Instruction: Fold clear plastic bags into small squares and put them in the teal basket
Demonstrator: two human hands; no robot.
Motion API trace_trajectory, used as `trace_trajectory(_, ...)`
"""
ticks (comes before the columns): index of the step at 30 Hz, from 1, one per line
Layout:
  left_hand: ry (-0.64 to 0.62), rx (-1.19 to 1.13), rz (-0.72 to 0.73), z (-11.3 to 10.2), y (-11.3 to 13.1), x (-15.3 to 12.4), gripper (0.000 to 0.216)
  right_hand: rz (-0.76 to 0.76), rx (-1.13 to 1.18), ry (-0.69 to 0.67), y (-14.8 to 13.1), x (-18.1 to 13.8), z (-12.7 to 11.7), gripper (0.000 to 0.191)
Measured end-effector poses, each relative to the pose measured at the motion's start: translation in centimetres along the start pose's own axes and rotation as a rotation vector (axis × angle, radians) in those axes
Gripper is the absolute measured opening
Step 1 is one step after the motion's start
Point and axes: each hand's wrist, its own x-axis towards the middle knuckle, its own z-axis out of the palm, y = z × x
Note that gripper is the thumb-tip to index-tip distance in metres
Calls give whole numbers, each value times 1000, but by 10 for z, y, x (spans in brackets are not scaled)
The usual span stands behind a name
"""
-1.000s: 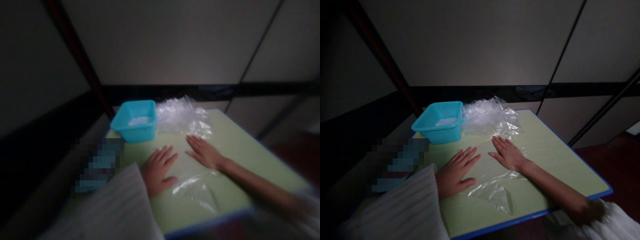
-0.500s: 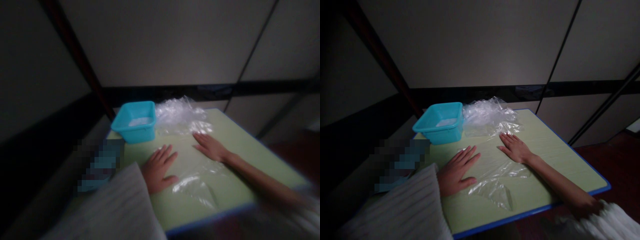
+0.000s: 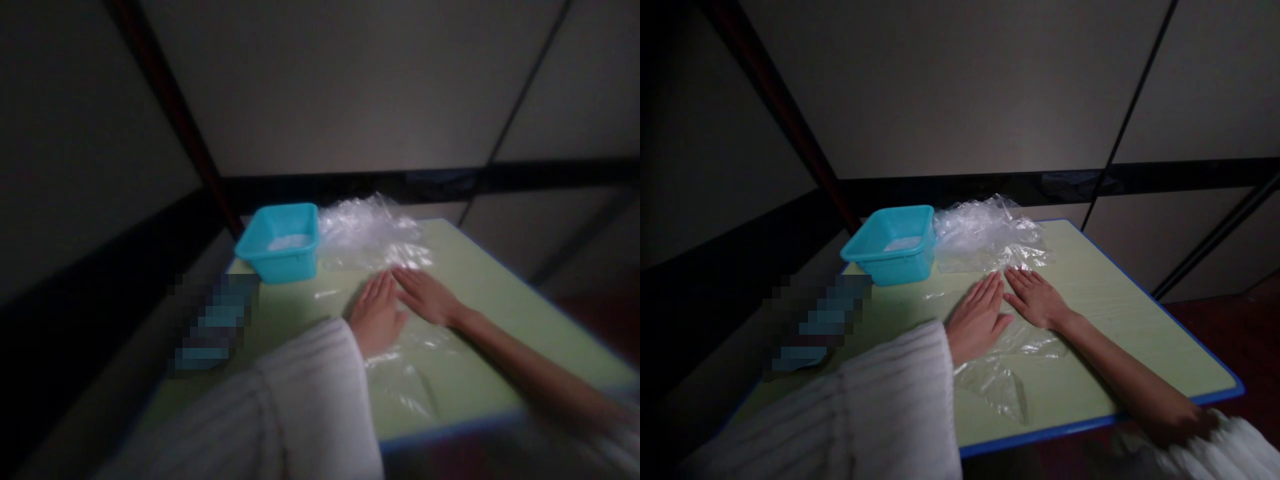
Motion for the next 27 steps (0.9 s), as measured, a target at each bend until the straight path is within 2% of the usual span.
trace_trajectory(5,-22,37,-78,14,-12,-4,65,6,-10,24,3,0,4,69)
trace_trajectory(16,16,88,-133,-1,-60,-62,57,5,-18,17,2,0,2,69)
trace_trajectory(20,25,99,-131,-2,-69,-73,58,16,68,18,1,-1,-8,65)
trace_trajectory(24,30,118,-136,-1,-69,-73,59,133,201,99,-19,-11,-36,61)
trace_trajectory(27,41,127,-121,-1,-68,-72,59,86,198,123,-56,-25,-48,60)
